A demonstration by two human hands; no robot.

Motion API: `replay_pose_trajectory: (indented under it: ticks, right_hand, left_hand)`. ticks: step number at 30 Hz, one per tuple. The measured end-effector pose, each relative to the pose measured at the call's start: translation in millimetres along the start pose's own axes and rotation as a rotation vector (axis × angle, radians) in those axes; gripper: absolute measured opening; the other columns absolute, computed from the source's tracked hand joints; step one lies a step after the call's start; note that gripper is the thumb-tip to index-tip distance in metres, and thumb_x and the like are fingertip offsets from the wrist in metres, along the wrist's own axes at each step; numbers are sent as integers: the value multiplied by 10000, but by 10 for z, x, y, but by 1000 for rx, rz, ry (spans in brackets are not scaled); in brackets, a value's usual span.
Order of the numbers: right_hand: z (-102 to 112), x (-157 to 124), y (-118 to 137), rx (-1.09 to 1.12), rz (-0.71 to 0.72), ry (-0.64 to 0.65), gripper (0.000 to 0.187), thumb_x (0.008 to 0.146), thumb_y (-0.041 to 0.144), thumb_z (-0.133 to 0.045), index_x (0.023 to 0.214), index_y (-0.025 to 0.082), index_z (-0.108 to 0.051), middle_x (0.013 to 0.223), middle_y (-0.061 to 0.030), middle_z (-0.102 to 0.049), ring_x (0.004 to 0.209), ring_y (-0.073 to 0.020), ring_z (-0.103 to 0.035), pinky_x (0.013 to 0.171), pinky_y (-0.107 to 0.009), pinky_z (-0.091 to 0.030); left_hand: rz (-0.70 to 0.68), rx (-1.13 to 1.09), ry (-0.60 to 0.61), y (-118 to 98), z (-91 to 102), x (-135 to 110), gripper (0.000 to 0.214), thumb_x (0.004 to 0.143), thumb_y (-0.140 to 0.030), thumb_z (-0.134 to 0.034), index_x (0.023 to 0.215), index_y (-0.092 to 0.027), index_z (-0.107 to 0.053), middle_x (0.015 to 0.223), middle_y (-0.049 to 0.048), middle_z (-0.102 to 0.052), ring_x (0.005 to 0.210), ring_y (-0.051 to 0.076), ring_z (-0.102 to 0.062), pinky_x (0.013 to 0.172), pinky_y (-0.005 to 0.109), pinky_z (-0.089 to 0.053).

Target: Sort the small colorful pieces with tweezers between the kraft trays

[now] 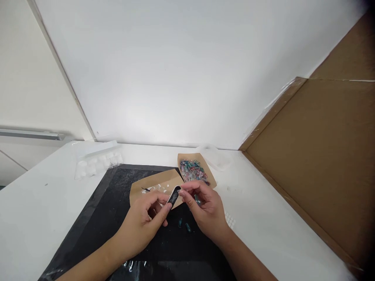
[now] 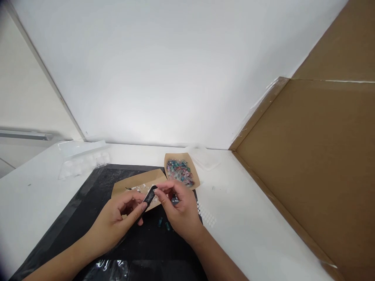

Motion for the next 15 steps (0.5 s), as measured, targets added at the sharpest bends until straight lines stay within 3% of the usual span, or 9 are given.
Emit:
replay_pose_trajectory:
  ticks: [4, 7, 10, 15]
  right_hand:
    - [23, -8, 26, -198, 152, 18, 39, 961, 283, -671, 978, 257, -694, 872, -30, -693, 727, -175, -630, 664, -321, -507]
    - [9, -21, 41, -271, 219, 45, 22, 978, 260, -632, 961, 252, -643, 867, -33, -676, 748, -188, -631, 693, -337, -504]
    - [-4, -28, 39, -319, 244, 67, 27, 993, 246, -607, 967, 247, -615, 889, -40, -671, 798, -198, -639, 726, -345, -505]
    - [-11, -29, -14, -347, 234, 67, 38, 1008, 251, -595, 985, 235, -620, 893, -40, -673, 811, -195, -640, 728, -338, -499]
  left_hand:
    - [28, -23, 2, 14, -8, 1, 239, 1022, -407, -575, 1110, -218, -694, 923, 41, -737, 654, 151, -696, 610, 263, -485]
    - [59, -106, 0, 31, -14, 2, 231, 1003, -408, -609, 1089, -209, -690, 837, 20, -702, 639, 145, -680, 600, 252, -475]
    - [110, -240, 19, 53, -38, 3, 265, 960, -411, -677, 1106, -190, -691, 782, 5, -662, 634, 137, -646, 604, 244, -491]
    - [181, -430, 62, 57, -89, 5, 344, 935, -420, -707, 1154, -156, -717, 896, 51, -690, 710, 144, -605, 648, 260, -560]
Point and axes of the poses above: each hand's wrist, its own x-axis towards the middle knuckle, its own z-axis out of the back of the hand, y = z × x, the point moved 4 cm from there along x, towards the middle knuckle
